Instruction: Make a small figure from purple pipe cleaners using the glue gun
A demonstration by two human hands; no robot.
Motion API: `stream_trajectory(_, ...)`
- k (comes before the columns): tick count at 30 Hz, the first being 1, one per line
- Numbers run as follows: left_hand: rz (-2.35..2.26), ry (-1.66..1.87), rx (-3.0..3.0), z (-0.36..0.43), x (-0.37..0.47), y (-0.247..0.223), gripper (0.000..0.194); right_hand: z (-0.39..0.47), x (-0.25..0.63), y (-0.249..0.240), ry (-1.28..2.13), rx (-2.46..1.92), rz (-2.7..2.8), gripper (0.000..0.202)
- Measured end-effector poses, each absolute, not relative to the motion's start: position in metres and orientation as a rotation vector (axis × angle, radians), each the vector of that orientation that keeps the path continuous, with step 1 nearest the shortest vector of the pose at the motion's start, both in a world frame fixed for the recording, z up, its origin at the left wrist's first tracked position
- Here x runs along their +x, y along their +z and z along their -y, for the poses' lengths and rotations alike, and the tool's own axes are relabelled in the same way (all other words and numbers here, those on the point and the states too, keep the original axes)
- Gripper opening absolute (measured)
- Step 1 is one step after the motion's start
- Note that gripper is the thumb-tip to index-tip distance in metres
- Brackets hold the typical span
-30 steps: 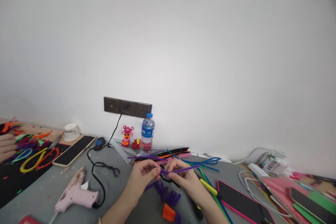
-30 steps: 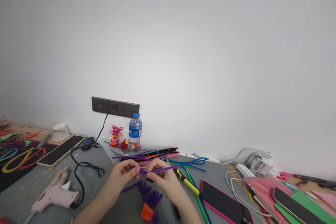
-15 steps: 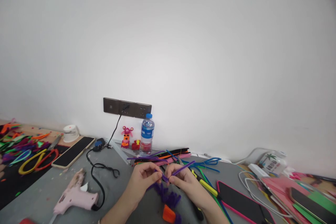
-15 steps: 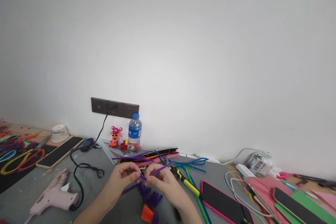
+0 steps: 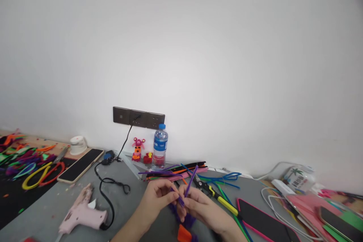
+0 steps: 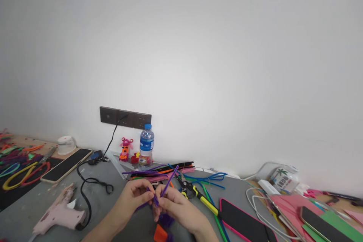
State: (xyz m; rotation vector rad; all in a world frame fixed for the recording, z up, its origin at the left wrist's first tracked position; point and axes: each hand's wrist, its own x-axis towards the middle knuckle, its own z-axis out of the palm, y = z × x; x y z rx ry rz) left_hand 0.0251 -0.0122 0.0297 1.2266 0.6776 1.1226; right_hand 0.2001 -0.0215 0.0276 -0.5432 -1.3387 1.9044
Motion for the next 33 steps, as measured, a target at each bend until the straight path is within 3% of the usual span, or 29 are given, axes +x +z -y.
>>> stream_trajectory(5,-0.709,1.102,1.234,0.011,0.024,0.029,0.031,0.022,0.201,0.031,1.912,-0.567,1.321,0.03)
stream_trajectory(14,-0.753,1.152,1.242,0.004,0.024,0.015,0.033,0.015,0.205,0.031,1.589,-0.745,1.413,0.027)
stream_trajectory(28,-0.773,1.088,1.235,0.003,0.024,0.014,0.035,0.019,0.209,0.04,1.621,-0.759,1.423,0.03)
stream_trajectory(33,-0.998,0.997,1.546,0.003,0.025,0.012,0.014,0.015,0.215,0.041,1.568,-0.733,1.251,0.035)
